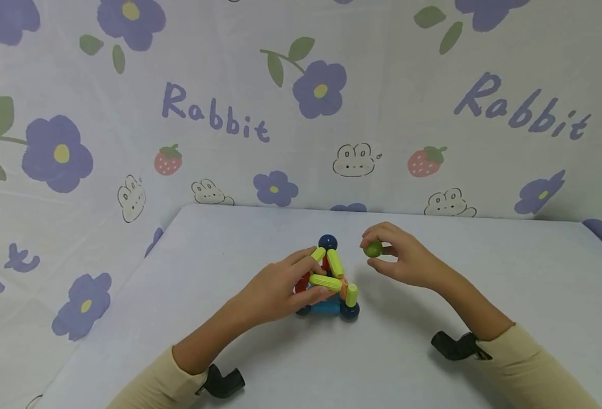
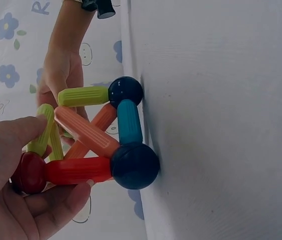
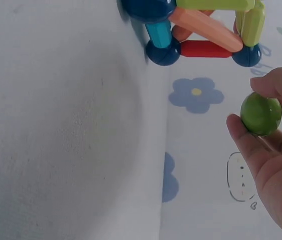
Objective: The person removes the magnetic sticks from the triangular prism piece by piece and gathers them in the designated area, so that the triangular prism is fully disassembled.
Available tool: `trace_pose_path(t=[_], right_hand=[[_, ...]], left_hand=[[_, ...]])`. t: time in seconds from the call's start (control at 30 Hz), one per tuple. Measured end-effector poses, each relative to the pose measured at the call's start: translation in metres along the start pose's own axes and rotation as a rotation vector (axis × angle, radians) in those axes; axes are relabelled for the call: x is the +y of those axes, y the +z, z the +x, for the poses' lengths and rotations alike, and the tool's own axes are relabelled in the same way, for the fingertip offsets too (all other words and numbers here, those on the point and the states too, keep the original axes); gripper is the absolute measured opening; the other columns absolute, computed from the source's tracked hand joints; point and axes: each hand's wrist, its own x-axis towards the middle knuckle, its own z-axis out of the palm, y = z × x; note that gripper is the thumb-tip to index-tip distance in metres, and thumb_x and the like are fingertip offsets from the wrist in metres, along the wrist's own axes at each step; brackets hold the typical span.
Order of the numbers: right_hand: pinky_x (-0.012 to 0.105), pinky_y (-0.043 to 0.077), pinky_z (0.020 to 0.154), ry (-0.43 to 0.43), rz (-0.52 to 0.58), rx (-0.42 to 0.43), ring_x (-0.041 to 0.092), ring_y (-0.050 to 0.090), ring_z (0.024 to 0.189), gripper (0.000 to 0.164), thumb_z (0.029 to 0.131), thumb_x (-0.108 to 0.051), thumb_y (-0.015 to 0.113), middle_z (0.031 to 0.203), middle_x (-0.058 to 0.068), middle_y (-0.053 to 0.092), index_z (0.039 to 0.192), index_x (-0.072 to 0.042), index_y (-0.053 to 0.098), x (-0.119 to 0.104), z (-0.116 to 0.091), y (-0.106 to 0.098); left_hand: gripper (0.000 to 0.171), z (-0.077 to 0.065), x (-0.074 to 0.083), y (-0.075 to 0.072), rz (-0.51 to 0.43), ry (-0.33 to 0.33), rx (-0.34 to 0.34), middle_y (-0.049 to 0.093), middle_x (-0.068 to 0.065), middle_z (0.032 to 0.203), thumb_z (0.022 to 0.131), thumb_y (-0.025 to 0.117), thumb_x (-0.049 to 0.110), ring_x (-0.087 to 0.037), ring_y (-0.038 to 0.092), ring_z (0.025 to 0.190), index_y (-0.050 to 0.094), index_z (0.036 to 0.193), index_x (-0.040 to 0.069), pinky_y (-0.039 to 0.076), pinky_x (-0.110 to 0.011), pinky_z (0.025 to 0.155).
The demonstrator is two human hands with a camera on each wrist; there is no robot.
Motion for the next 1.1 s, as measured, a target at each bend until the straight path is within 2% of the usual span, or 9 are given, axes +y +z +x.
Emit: trace_pose_path(t=[0.27,0.57,0.73,0.83,0.93,1.1], right_hand=[[0.041,0.055,0.087,0.056,-0.021,0.013,0.028,0.058,0.110,0.028,0.087,0.010,0.069,0.120,0.011,0.057,0.108,-0.009,0.065,0.008,-0.001,-0.002],[0.044,0.056,0.086,0.054,-0.034,0.034,0.031,0.060,0.108,0.030,0.088,0.012,0.066,0.120,0.013,0.058,0.113,-0.005,0.064,0.014,0.000,-0.003],[0.045,0.054,0.089,0.103,-0.044,0.035,0.033,0.061,0.108,0.037,0.088,0.010,0.068,0.119,0.016,0.061,0.122,0.001,0.059,0.020,0.005,-0.003],[0.045,0.054,0.091,0.153,-0.054,0.038,0.035,0.061,0.109,0.040,0.086,0.009,0.071,0.116,0.017,0.062,0.123,0.004,0.056,0.026,0.010,-0.003],[0.043,0.054,0.090,0.204,-0.071,0.045,0.035,0.063,0.109,0.038,0.086,0.007,0.073,0.112,0.016,0.064,0.120,0.005,0.059,0.032,0.017,-0.004],[0.043,0.055,0.088,0.232,-0.118,0.052,0.039,0.064,0.108,0.035,0.085,0.006,0.074,0.113,0.019,0.063,0.118,0.007,0.064,0.042,0.027,-0.009]], left_hand=[[0.030,0.000,0.004,0.003,0.021,-0.028,0.042,0.049,-0.007,0.149,0.095,0.068,0.042,-0.021,0.065,0.109,0.059,0.110,0.018,0.055,-0.024,0.080],[0.034,0.001,0.007,0.006,0.056,-0.049,0.059,0.047,-0.007,0.150,0.096,0.066,0.044,-0.026,0.063,0.116,0.064,0.123,0.023,0.056,-0.031,0.083],[0.036,0.001,0.005,0.007,0.058,-0.038,0.064,0.047,-0.007,0.150,0.096,0.066,0.043,-0.026,0.064,0.114,0.064,0.125,0.021,0.056,-0.031,0.083],[0.044,0.000,0.004,0.007,0.055,-0.025,0.073,0.048,-0.008,0.149,0.095,0.067,0.043,-0.024,0.064,0.114,0.060,0.130,0.018,0.056,-0.032,0.086],[0.058,0.000,0.002,0.007,0.049,-0.027,0.066,0.050,-0.007,0.146,0.094,0.070,0.042,-0.020,0.063,0.112,0.049,0.141,0.015,0.055,-0.033,0.089],[0.074,0.001,0.000,0.009,0.046,-0.053,0.054,0.055,-0.006,0.137,0.093,0.072,0.040,-0.016,0.062,0.106,0.035,0.151,0.011,0.054,-0.031,0.089]])
